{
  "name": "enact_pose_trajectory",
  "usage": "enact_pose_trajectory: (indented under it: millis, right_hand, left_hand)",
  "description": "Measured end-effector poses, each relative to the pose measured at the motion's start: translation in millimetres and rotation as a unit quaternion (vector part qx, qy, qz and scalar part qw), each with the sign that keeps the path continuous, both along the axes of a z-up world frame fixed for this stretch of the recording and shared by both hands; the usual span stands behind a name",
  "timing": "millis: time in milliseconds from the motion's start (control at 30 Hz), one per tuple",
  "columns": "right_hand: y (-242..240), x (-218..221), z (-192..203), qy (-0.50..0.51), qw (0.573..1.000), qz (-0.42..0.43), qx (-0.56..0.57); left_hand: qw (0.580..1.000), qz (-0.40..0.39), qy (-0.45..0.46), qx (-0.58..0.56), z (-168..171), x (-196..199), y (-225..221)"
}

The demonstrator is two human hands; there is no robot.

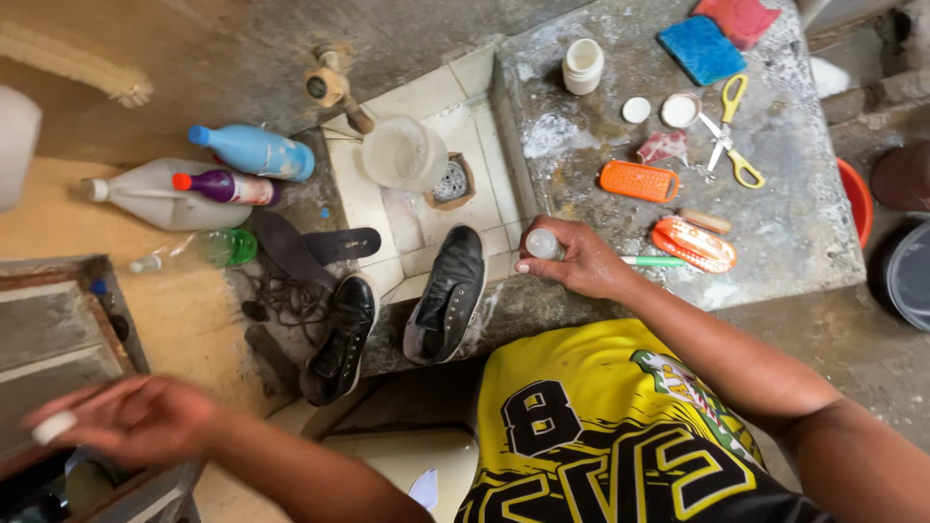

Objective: The person applies adhesive and scrubs the soles of a pair of shoes using a brush and liquid solution at a workstation near a sink.

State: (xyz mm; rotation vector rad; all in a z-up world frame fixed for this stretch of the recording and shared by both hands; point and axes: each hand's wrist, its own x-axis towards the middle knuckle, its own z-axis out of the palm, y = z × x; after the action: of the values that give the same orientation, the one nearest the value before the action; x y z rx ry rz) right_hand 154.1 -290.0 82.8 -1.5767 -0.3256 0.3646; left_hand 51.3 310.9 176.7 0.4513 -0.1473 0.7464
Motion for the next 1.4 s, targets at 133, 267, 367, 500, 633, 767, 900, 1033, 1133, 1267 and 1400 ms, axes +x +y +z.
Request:
enact_pose_trajectory:
  millis: [133,267,367,500,633,767,900,1033,1133,1267,1400]
  right_hand:
    - [-2.8,-6.0,-8.0,0.008,1.0,0.001,0.004]
    - [-1.3,-4.1,-10.9,-0.002,1.0,-0.002,-0.005]
    - [-1.9,-2.9,-10.3,0.009,1.0,-0.006,-0.004]
    - [-1.7,-0.4,-8.3,-0.01,1.0,-0.005,-0.012]
    - [-2.8,-1.1,-7.4,-0.005,1.0,-0.007,-0.013]
    - [-2.7,-2.3,-8.3,0.019,0.999,-0.008,-0.03]
    - [-1.0,-1.6,-8.9,-0.009,1.0,-0.008,-0.021]
    - [1.9,-1.4,-9.7,-0.007,1.0,-0.006,-0.017]
    - [4.2,-2.8,-10.6,0.0,1.0,-0.004,-0.024]
    - [6.7,-0.6,-13.0,0.005,1.0,-0.003,-0.022]
    - [3.6,-0.2,-19.6,-0.035,0.999,-0.018,-0.02]
  left_hand:
    - [0.994,0.057,0.03,0.091,10.5,-36.9,91.1]
    - [0.992,0.091,0.023,0.088,10.2,-45.7,102.5]
    - [0.988,0.157,0.004,-0.005,2.5,-40.1,90.1]
    - [0.99,0.035,-0.017,0.134,-4.1,-36.6,75.4]
    - [0.967,-0.078,-0.014,0.242,-6.9,-35.0,61.0]
    - [0.993,0.11,0.01,-0.037,-11.0,-33.1,40.5]
    - [0.995,0.086,0.041,0.003,-12.6,-19.8,0.3]
    - [0.985,0.073,0.135,0.082,-20.9,6.9,-80.7]
    - [0.974,0.04,0.224,0.001,-31.1,25.9,-153.7]
    - [0.953,-0.104,0.243,0.149,-54.0,41.5,-242.2]
    - [0.912,-0.192,0.293,0.214,-84.4,41.7,-302.7]
